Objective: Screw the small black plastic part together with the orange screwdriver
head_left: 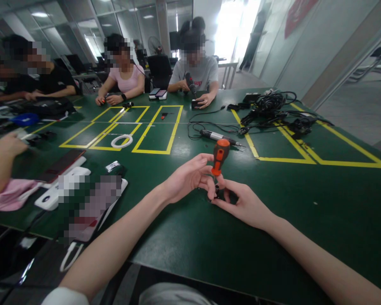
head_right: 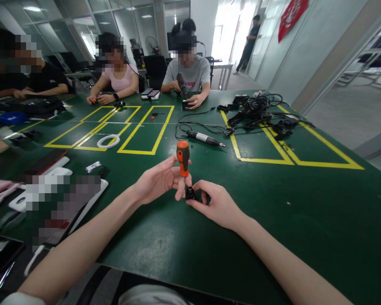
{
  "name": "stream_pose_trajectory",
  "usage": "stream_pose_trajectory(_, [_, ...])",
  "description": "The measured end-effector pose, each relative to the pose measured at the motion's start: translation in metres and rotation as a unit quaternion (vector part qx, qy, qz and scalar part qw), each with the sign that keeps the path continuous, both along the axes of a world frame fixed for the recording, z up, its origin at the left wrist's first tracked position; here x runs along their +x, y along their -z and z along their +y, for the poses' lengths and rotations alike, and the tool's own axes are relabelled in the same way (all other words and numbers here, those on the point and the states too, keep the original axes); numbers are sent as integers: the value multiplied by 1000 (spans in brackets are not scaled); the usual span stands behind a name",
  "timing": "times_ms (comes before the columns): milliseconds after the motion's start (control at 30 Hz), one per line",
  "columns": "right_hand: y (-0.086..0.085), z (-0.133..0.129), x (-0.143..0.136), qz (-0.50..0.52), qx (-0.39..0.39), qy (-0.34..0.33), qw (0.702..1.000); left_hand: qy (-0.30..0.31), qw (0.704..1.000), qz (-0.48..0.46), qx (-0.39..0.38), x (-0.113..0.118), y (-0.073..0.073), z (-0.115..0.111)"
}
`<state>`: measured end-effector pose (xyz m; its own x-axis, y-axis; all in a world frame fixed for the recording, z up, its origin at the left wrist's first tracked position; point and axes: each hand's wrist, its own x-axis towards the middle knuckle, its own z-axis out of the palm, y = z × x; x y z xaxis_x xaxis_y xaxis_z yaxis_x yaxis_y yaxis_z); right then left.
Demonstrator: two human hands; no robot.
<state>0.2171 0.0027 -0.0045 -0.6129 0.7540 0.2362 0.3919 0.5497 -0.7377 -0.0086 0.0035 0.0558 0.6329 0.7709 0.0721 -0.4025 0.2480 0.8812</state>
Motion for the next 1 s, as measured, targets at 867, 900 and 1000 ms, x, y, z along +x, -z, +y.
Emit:
stream_pose_trajectory(867, [-1, 0, 0, -8, 8, 9, 1000, -2, 1000, -1, 1, 1, 0, 0])
stream_pose_trajectory(900, [-1, 0, 0, -8, 7, 8, 1000, -1, 1000, 1, 2, 1, -1, 0])
stream_pose_trajectory(1000, [-1, 0, 0, -8, 3, 8, 1000, 7, 1000, 11, 5, 1, -1, 0])
